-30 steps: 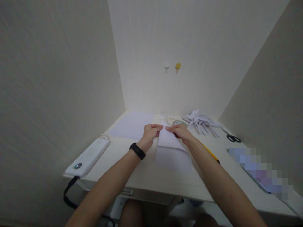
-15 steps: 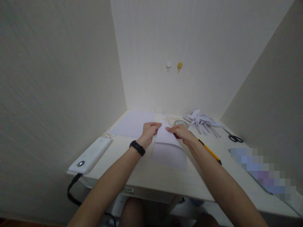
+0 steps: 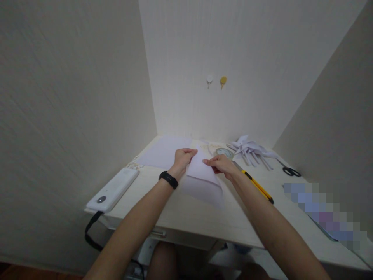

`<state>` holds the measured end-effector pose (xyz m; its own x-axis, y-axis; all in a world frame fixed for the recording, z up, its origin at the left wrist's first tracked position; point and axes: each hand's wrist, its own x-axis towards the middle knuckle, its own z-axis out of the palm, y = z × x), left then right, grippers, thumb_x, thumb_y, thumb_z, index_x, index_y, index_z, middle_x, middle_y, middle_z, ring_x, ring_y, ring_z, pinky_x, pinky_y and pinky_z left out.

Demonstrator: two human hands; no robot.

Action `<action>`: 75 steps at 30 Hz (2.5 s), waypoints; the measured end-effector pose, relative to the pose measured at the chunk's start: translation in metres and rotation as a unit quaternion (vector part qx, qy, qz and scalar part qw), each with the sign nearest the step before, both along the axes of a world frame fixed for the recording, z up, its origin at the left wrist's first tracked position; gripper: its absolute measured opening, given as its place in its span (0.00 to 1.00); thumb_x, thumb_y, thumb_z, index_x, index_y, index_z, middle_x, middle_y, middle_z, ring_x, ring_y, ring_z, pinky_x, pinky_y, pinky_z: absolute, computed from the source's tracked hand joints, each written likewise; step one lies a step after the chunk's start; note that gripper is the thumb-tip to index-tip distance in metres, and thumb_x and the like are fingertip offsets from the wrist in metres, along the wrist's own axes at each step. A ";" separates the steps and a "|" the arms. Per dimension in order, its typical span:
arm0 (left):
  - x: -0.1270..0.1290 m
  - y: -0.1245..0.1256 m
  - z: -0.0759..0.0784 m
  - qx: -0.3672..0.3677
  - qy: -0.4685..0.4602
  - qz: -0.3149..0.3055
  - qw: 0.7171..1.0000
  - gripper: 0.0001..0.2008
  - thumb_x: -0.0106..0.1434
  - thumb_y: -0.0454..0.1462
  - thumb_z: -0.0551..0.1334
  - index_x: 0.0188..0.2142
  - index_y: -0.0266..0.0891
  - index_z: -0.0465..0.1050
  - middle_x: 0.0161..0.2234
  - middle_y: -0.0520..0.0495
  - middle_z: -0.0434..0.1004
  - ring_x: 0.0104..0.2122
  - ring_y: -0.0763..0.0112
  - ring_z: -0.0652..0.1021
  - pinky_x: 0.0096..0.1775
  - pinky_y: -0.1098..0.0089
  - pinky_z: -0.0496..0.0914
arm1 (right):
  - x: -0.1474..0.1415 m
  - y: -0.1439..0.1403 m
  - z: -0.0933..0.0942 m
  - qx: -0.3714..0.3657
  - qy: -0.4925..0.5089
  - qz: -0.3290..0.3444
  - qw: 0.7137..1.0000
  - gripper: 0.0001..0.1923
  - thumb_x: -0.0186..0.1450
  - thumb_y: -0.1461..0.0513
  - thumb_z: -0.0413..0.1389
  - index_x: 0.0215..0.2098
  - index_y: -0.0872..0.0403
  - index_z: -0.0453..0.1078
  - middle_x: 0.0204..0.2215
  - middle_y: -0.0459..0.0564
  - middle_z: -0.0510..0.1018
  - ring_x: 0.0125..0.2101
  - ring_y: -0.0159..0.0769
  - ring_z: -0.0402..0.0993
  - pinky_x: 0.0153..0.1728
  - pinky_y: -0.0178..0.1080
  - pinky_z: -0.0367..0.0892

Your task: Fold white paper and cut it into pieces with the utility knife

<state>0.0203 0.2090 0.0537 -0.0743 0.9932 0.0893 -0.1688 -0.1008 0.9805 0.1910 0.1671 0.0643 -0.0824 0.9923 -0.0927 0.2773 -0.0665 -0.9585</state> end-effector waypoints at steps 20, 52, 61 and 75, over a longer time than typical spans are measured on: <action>-0.012 0.010 0.001 0.010 0.023 0.052 0.998 0.05 0.50 0.33 0.72 0.24 0.34 0.78 0.22 0.47 0.76 0.22 0.75 0.69 0.28 0.71 0.65 | -0.012 -0.007 -0.002 -0.002 0.001 0.007 1.000 0.25 0.48 0.48 0.68 0.13 0.53 0.62 0.12 0.41 0.63 0.16 0.26 0.57 0.19 0.34 0.55; -0.031 0.028 -0.004 -0.047 -0.020 0.068 0.996 0.06 0.46 0.30 0.70 0.24 0.32 0.75 0.23 0.46 0.76 0.22 0.71 0.74 0.28 0.69 0.68 | -0.008 0.000 -0.014 0.034 -0.053 0.043 0.997 0.29 0.47 0.44 0.67 0.11 0.51 0.55 0.10 0.38 0.56 0.15 0.25 0.50 0.19 0.35 0.47; -0.038 0.035 -0.009 -0.057 -0.016 0.076 0.995 0.07 0.46 0.31 0.71 0.26 0.32 0.75 0.25 0.45 0.77 0.23 0.69 0.75 0.30 0.67 0.70 | -0.009 0.000 -0.019 0.024 -0.056 0.060 0.996 0.30 0.48 0.40 0.66 0.12 0.52 0.60 0.10 0.42 0.61 0.14 0.25 0.53 0.18 0.35 0.49; -0.042 0.041 -0.014 -0.066 -0.013 0.077 0.995 0.06 0.46 0.31 0.70 0.25 0.32 0.76 0.23 0.45 0.76 0.22 0.69 0.74 0.27 0.68 0.69 | -0.002 0.001 -0.017 -0.005 -0.050 0.135 0.990 0.34 0.47 0.34 0.63 0.14 0.55 0.66 0.11 0.44 0.63 0.15 0.26 0.57 0.18 0.34 0.57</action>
<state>-0.0217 0.2499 0.0395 -0.2277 0.9727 -0.0444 -0.1871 0.0010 0.9823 0.1889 0.1678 0.0472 -0.3338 0.9346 -0.1228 0.3795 0.0140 -0.9251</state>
